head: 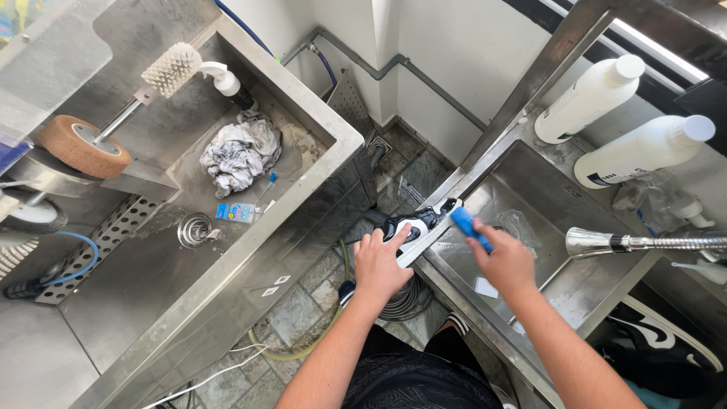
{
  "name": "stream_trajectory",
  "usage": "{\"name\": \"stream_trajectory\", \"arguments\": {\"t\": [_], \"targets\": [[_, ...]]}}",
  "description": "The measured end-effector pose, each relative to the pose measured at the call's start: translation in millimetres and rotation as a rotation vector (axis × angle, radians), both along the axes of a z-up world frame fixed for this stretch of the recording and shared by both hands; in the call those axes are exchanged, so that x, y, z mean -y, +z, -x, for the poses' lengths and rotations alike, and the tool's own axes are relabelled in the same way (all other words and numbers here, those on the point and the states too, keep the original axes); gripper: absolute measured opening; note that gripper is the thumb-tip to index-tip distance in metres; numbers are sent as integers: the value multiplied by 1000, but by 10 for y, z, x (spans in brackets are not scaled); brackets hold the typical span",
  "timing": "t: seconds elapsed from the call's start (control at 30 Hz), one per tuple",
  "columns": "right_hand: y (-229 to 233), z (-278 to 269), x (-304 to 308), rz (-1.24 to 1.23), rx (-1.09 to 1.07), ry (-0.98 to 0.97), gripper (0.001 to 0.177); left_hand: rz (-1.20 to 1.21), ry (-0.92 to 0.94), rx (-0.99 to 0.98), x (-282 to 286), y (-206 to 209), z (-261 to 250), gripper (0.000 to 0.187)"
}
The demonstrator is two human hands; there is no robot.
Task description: The person uses a handheld spray gun to apply liquid to the sole of a black and white sneaker, then wipes the shoe with a white cloth and scrubs it with a blue brush over a stainless steel sink.
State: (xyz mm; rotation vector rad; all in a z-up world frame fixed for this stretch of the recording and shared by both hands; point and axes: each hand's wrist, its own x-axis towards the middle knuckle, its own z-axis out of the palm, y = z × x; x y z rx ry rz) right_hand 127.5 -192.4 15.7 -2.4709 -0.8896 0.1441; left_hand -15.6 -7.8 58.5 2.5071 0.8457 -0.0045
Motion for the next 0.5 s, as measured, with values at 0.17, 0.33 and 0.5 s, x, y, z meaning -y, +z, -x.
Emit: {"name": "stream_trajectory", "arguments": {"t": [0.17, 0.33, 0.5], "targets": [[54, -145, -7, 99, 58, 127, 36, -15, 8, -16, 21, 29, -61, 83], [102, -13, 8, 153, 107, 50, 34, -9, -12, -87, 11, 57, -70, 81], [58, -20, 1, 56, 4, 149, 33, 9, 8, -75, -1, 52, -72, 84]]}}
